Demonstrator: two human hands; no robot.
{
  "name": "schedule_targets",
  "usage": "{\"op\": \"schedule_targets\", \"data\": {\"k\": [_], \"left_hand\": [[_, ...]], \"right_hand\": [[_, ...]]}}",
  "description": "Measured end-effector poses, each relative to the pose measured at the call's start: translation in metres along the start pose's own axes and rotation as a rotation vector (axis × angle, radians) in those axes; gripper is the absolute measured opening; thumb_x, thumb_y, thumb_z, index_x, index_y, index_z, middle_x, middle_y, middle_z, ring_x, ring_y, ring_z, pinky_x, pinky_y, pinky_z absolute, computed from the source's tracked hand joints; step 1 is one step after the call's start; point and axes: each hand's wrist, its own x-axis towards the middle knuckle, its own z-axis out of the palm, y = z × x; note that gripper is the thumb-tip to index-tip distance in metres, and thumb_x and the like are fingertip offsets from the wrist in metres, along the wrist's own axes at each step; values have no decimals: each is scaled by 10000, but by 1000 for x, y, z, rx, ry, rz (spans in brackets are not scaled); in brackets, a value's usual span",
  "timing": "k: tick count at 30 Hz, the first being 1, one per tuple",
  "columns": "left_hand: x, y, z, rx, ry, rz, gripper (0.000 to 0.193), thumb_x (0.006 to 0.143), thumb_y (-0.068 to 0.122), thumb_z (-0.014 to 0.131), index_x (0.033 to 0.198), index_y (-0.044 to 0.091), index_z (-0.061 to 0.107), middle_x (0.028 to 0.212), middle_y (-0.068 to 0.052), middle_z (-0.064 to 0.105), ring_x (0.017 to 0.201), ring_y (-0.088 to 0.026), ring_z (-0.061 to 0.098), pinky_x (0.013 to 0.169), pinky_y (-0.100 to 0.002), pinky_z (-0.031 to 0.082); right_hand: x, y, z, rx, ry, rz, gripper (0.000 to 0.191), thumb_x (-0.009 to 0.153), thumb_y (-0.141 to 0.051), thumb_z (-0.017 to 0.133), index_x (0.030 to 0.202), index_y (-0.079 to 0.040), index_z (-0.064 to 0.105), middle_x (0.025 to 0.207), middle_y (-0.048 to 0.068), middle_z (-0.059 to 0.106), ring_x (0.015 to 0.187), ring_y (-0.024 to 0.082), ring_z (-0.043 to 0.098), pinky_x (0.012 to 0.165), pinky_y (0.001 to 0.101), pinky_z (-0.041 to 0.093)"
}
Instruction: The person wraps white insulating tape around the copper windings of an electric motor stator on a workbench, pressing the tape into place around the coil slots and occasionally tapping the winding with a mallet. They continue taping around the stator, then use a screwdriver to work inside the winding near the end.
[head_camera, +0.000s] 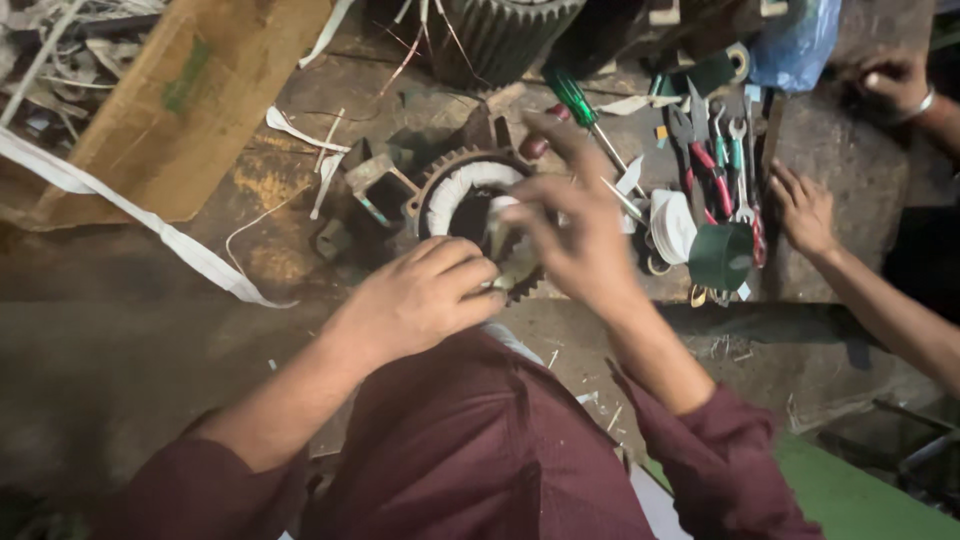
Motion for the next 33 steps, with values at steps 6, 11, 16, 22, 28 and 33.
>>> {"op": "schedule_targets", "data": {"k": [6, 11, 16, 22, 28, 33], "left_hand": [[-4, -1, 3, -28, 44, -11, 203, 818, 156, 637, 1006, 125, 704, 1117, -10, 648, 1118, -228, 603, 975, -368, 512], [-6, 2, 4, -49, 103, -53, 201, 826, 149, 642, 1015, 134, 711, 1132, 12, 672, 1102, -220, 605, 968, -361, 505], [-4, 5, 1, -22, 67, -39, 191, 829, 152, 649, 1005, 118, 714, 1127, 15, 681, 1097, -215, 618, 954, -364, 515], [-30, 22, 1, 78, 260, -172, 295, 830, 180, 704, 1117, 110, 722, 1148, -32, 656, 1102, -245, 602, 952, -395, 514], [-56, 43, 21, 88, 327, -518, 345, 809, 133, 802, 1122, 49, 683, 1117, -116, 629, 1058, -324, 608, 897, -438, 532], [-59, 43, 17, -35, 367, -579, 331, 821, 32, 720, 1151, 33, 701, 1108, -117, 630, 1042, -322, 616, 880, -435, 536]], "right_hand": [[-7, 21, 18, 277, 40, 12, 72, 1010, -25, 681, 1018, -14, 611, 1086, 74, 714, 1001, 209, 691, 896, 316, 549], [-3, 44, 58, 849, 279, 353, 96, 1082, -99, 619, 1015, -47, 572, 1021, 29, 709, 798, 66, 573, 716, 246, 492], [-8, 43, 57, 872, 304, 326, 125, 1094, -144, 602, 1039, -35, 579, 1023, 20, 702, 800, 63, 549, 719, 232, 469], [-39, 21, 35, 395, 159, 9, 165, 1201, -167, 506, 1122, -24, 530, 995, 42, 602, 921, 105, 585, 902, 276, 501], [-63, 4, 23, 804, -71, 361, 170, 1026, -115, 651, 1096, -61, 506, 901, 6, 636, 764, 88, 628, 679, 250, 508], [-63, -14, 19, 663, -141, 197, 86, 1016, -32, 686, 1090, -19, 644, 1044, 48, 713, 986, 116, 665, 886, 272, 545]]}}
